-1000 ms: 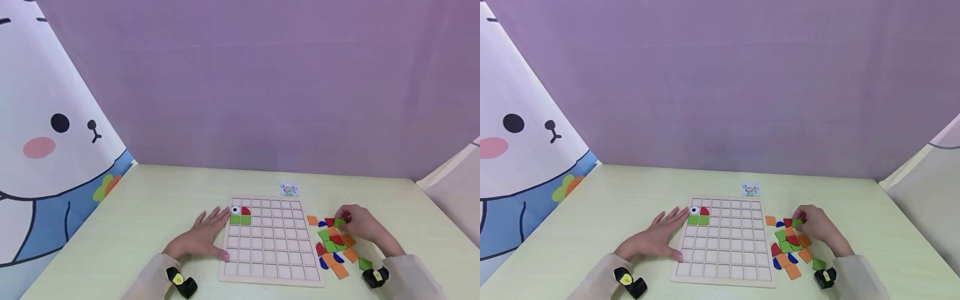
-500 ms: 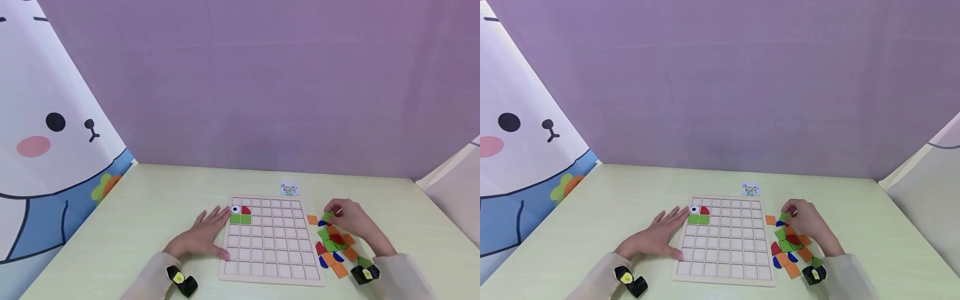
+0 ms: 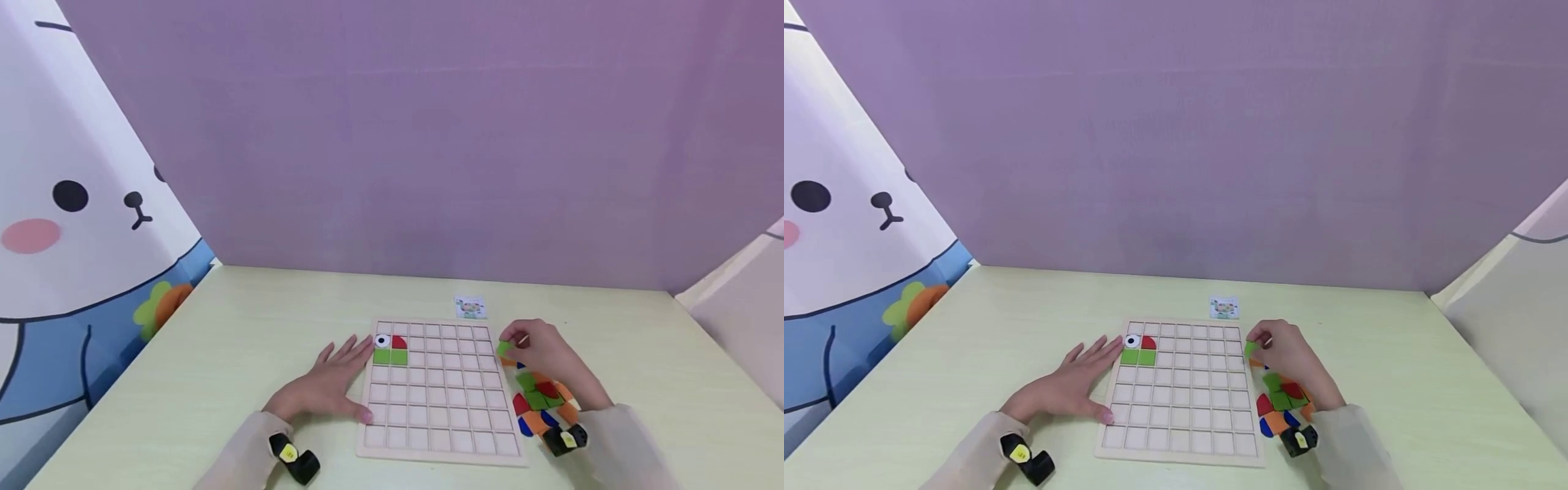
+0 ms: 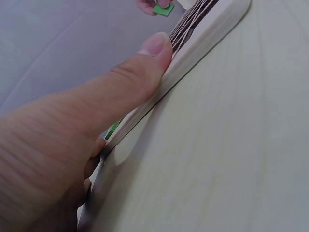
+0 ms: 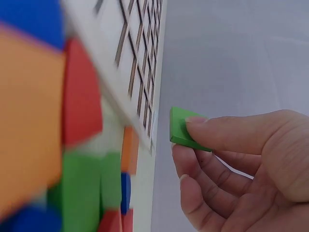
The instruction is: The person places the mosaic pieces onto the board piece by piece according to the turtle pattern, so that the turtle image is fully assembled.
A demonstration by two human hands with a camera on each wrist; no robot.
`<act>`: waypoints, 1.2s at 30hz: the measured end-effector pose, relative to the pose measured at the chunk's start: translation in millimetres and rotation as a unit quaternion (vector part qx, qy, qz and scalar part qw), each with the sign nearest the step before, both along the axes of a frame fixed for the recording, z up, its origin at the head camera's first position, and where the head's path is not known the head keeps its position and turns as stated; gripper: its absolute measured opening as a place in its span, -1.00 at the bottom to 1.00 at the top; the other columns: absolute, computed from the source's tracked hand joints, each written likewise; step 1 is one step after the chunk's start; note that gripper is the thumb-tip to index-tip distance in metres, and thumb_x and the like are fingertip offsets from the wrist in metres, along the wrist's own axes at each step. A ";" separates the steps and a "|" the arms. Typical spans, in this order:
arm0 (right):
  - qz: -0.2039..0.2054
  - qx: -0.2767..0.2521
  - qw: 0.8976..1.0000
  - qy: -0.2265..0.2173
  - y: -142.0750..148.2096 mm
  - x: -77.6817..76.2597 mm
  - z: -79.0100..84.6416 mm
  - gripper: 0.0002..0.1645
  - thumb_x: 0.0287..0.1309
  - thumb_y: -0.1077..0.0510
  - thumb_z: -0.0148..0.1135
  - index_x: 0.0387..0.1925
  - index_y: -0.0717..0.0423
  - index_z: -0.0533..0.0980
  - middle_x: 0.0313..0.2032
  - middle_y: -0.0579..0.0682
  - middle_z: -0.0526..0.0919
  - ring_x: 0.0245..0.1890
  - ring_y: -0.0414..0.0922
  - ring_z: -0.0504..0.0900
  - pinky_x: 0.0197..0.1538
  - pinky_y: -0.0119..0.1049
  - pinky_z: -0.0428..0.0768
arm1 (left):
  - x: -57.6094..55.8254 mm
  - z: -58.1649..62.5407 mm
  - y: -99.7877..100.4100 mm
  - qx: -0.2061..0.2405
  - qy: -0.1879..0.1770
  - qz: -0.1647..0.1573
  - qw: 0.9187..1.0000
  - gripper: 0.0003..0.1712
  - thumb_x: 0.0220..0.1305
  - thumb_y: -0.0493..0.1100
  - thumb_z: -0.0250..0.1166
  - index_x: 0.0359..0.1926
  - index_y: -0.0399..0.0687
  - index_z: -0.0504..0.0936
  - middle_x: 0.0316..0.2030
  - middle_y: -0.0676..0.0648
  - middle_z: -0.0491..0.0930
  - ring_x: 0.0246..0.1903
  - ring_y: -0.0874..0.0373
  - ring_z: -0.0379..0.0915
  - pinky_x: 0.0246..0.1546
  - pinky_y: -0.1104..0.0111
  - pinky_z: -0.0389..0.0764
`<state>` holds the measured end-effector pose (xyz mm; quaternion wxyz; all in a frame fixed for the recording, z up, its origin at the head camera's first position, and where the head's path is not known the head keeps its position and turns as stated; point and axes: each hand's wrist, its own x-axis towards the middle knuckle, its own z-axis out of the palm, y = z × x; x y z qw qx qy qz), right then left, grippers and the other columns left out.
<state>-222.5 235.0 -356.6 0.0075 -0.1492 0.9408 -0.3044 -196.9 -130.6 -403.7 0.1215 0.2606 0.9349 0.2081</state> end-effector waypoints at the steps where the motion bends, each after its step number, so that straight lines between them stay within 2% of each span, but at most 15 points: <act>1: 0.000 -0.005 1.000 -0.004 -3.9 -0.7 0.1 -0.84 0.03 0.36 0.31 -0.28 0.21 0.58 -0.36 0.01 0.61 -0.36 -0.12 0.52 -0.36 -0.37 0.57 | 0.3 0.4 -0.7 0.001 0.001 0.000 1.000 0.35 -0.13 0.45 0.34 0.50 -0.06 -0.11 0.52 -0.02 -0.21 0.50 -0.10 -0.42 0.41 -0.16 -0.38; 6: 0.000 -0.027 0.999 -0.026 -24.5 -3.8 0.2 -0.85 0.04 0.36 0.30 -0.29 0.19 0.59 -0.36 0.01 0.60 -0.37 -0.13 0.50 -0.41 -0.39 0.54 | 2.4 0.5 -2.0 0.005 -0.001 -0.004 1.000 0.35 -0.13 0.46 0.33 0.50 -0.07 -0.10 0.52 -0.04 -0.20 0.50 -0.12 -0.41 0.40 -0.17 -0.37; 16: 0.057 -0.051 0.997 0.000 -52.6 -5.3 4.3 -0.85 -0.01 0.41 0.29 -0.34 0.20 0.59 -0.42 -0.03 0.60 -0.40 -0.18 0.52 -0.31 -0.39 0.54 | 1.5 -2.8 -1.7 0.005 0.003 -0.006 1.000 0.35 -0.13 0.48 0.32 0.50 -0.05 -0.11 0.52 -0.03 -0.22 0.50 -0.11 -0.43 0.41 -0.17 -0.38; 36: 0.088 -0.063 0.994 -0.010 -96.4 -4.6 -0.6 -0.87 0.01 0.38 0.31 -0.36 0.17 0.60 -0.45 -0.08 0.60 -0.43 -0.20 0.47 -0.32 -0.40 0.50 | 3.1 -0.4 -2.7 0.007 0.001 -0.007 1.000 0.35 -0.13 0.44 0.35 0.50 -0.08 -0.11 0.51 -0.04 -0.22 0.49 -0.13 -0.42 0.40 -0.17 -0.38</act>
